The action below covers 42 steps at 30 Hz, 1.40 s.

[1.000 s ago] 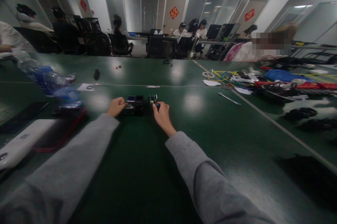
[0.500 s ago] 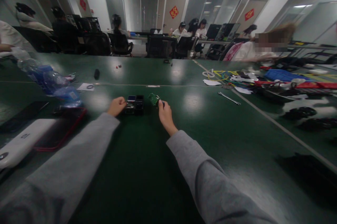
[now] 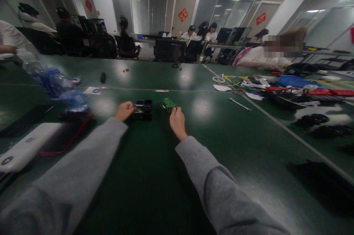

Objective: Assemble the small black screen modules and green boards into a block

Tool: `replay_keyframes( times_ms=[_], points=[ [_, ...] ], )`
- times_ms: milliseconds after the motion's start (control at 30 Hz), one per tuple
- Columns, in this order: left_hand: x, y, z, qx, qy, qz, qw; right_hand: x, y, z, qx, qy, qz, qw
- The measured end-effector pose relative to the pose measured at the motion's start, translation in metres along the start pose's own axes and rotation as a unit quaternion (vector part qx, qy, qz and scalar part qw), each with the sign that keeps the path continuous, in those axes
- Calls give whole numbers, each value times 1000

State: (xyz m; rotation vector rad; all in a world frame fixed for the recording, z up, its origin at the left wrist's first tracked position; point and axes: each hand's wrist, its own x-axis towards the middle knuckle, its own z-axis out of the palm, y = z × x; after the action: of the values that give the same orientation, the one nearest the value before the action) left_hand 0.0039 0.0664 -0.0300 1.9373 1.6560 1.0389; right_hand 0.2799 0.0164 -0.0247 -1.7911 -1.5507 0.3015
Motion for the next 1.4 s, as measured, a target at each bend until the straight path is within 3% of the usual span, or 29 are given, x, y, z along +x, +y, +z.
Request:
replay_keyframes(
  times_ms=[200, 300, 467, 533, 633, 700, 800, 1067, 1200, 1400],
  points=[
    [-2, 4, -1, 16, 0, -1, 1000, -2, 3, -8, -195, -26, -41, 980],
    [-3, 6, -1, 8, -2, 0, 1000, -3, 5, -8, -220, -29, -61, 973],
    [-5, 9, -3, 4, -6, -1, 1000, -5, 5, -12, -177, -19, -54, 983],
    [-5, 10, -3, 6, -6, -5, 1000, -5, 3, -14, -139, 15, -54, 989],
    [-6, 12, -4, 4, -10, -7, 1000, -5, -1, -16, -86, 103, -106, 985],
    [-7, 13, -5, 3, -9, -7, 1000, -6, -5, -14, -65, 128, -159, 977],
    [-7, 13, -5, 1, -12, -9, 1000, -7, -8, -10, -54, 112, -207, 970],
    [-4, 6, -1, 8, 0, 8, 1000, 9, 8, 1, -67, 65, -248, 964],
    [-2, 3, 0, 6, 2, 11, 1000, 13, 13, 4, -103, 43, -245, 963],
    [-1, 1, 0, 1, -11, 3, 1000, 6, 10, 4, -106, 70, -209, 970]
  ],
)
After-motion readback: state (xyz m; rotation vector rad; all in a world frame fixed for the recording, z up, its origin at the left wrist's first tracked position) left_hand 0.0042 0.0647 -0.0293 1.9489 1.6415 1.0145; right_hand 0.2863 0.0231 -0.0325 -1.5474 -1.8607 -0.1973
